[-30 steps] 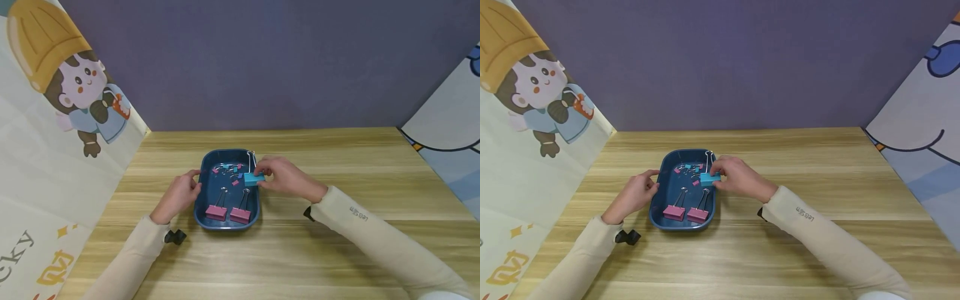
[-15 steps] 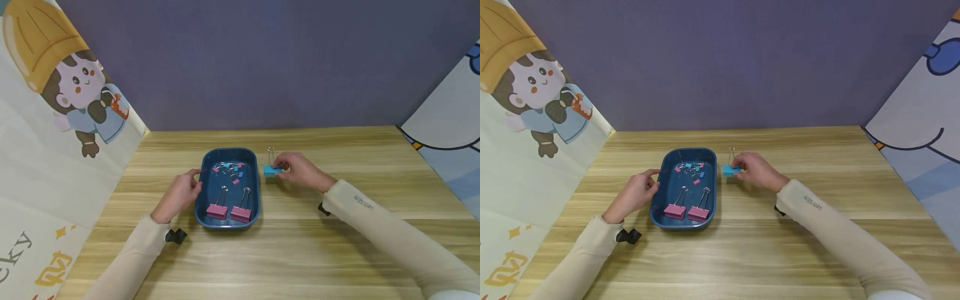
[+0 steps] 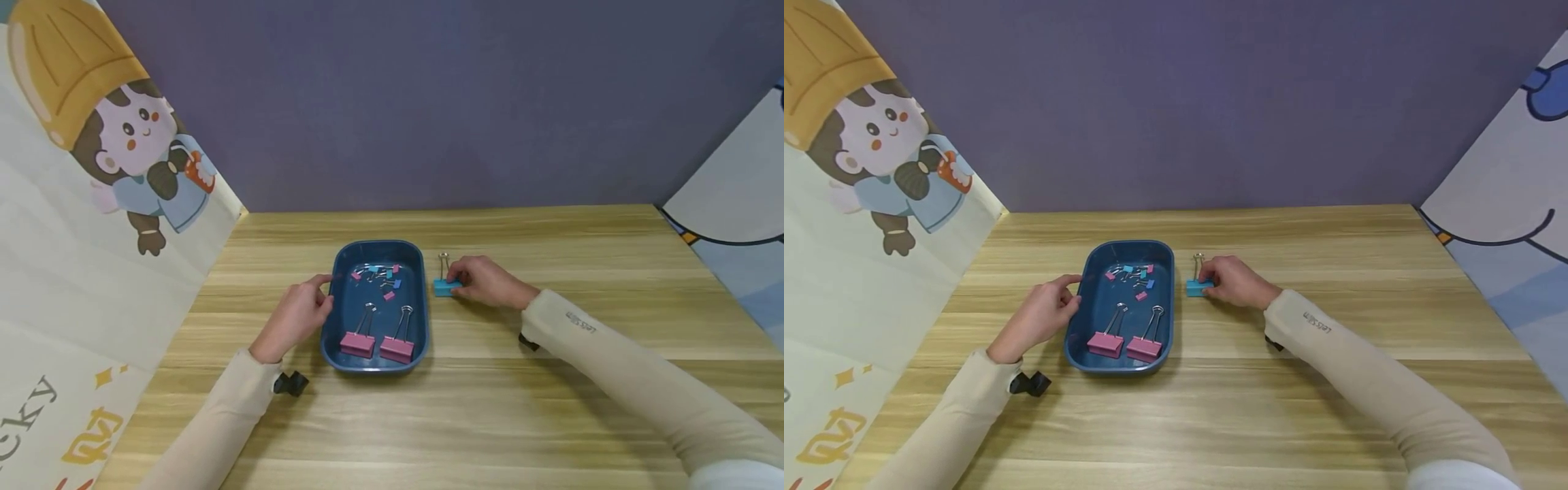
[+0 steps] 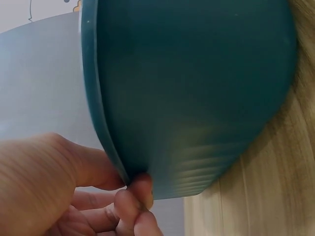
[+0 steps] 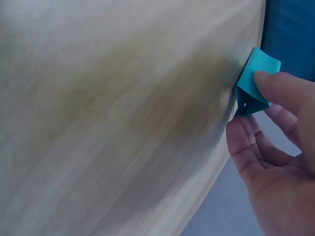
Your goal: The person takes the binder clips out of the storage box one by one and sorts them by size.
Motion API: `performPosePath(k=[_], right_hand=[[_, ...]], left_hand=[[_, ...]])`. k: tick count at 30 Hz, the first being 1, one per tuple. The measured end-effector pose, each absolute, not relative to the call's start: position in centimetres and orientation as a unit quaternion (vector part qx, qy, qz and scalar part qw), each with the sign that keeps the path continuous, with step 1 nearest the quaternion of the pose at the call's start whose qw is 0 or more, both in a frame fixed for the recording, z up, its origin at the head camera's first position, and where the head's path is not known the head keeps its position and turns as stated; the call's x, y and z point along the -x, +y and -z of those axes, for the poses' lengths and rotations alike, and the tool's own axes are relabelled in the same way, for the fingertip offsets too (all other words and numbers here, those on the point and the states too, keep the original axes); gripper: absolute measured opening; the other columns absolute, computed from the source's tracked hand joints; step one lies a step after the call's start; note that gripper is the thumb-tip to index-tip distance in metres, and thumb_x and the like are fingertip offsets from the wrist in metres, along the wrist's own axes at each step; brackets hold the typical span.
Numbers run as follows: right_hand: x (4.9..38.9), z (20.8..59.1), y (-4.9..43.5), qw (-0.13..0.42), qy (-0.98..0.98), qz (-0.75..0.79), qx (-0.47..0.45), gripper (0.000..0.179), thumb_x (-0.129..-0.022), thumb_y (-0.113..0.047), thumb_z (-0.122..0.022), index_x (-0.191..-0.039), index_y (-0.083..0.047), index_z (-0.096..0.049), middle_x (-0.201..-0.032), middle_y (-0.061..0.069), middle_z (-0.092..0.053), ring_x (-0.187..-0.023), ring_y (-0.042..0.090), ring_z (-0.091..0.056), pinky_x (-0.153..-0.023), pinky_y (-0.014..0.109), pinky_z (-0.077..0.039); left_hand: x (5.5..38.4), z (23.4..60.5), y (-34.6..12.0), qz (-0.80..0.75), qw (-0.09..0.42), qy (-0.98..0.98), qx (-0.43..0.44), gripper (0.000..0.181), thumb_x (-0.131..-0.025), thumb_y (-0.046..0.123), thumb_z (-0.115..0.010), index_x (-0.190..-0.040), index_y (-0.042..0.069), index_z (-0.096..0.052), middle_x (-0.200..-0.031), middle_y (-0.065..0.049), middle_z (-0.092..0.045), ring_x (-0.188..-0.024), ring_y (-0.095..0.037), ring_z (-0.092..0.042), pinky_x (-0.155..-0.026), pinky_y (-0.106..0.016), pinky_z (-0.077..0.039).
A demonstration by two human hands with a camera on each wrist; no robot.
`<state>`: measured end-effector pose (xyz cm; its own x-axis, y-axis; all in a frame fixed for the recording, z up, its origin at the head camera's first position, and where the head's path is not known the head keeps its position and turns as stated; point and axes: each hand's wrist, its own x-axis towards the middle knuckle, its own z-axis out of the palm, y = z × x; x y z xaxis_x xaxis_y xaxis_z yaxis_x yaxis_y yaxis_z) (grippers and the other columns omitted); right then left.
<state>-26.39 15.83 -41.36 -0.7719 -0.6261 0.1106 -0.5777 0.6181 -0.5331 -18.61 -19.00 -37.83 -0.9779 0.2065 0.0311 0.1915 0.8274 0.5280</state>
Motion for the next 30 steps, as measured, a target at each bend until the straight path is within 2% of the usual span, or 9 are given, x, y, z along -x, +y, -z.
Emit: performPosePath(k=[7, 13, 20, 24, 30], right_hand=[[26.9, 41.6, 16.1, 0.059, 0.899, 0.281, 0.332, 0.014, -0.080, -0.010, -0.075, -0.091, -0.008, -0.068, -0.084, 0.000, -0.065, -0.073, 0.014, -0.058, -0.067, 0.032, -0.049], [26.8, 40.5, 16.2, 0.063, 0.908, 0.282, 0.304, 0.020, -0.081, -0.016, -0.075, -0.098, -0.007, -0.070, -0.095, 0.004, -0.066, -0.084, 0.018, -0.060, -0.074, 0.036, -0.050], [26.1, 38.1, 15.5, 0.044, 0.903, 0.296, 0.309, 0.024, -0.084, -0.015, -0.072, -0.106, -0.006, -0.068, -0.104, 0.006, -0.064, -0.093, 0.025, -0.058, -0.079, 0.040, -0.049], [25.3, 36.6, 14.5, 0.028, 0.900, 0.286, 0.327, 0.021, -0.085, -0.017, -0.071, -0.105, -0.011, -0.068, -0.103, 0.005, -0.065, -0.092, 0.023, -0.059, -0.080, 0.040, -0.049], [23.8, 35.0, 12.1, 0.002, 0.890, 0.262, 0.372, 0.021, -0.087, -0.013, -0.069, -0.107, -0.006, -0.068, -0.102, 0.008, -0.064, -0.088, 0.022, -0.060, -0.077, 0.040, -0.050]], left_hand=[[18.7, 37.9, -18.9, -0.277, 0.012, 0.955, -0.107, 0.043, -0.090, 0.006, -0.059, -0.131, -0.006, -0.049, -0.064, -0.002, -0.057, -0.050, -0.014, -0.051, -0.047, -0.029, -0.044], [18.7, 37.9, -18.9, -0.280, 0.019, 0.955, -0.098, 0.044, -0.090, 0.007, -0.060, -0.131, -0.005, -0.049, -0.065, -0.003, -0.059, -0.051, -0.015, -0.052, -0.048, -0.028, -0.045], [18.7, 37.7, -19.1, -0.285, 0.025, 0.954, -0.091, 0.044, -0.090, 0.007, -0.060, -0.131, -0.004, -0.049, -0.066, -0.003, -0.060, -0.051, -0.015, -0.053, -0.048, -0.029, -0.046], [18.7, 37.7, -19.1, -0.290, 0.027, 0.952, -0.089, 0.044, -0.089, 0.007, -0.061, -0.131, -0.003, -0.050, -0.066, -0.003, -0.060, -0.051, -0.015, -0.054, -0.048, -0.029, -0.046], [18.6, 37.6, -19.1, -0.295, 0.029, 0.951, -0.091, 0.044, -0.089, 0.008, -0.061, -0.131, -0.003, -0.050, -0.066, -0.003, -0.060, -0.052, -0.016, -0.053, -0.049, -0.029, -0.046]])
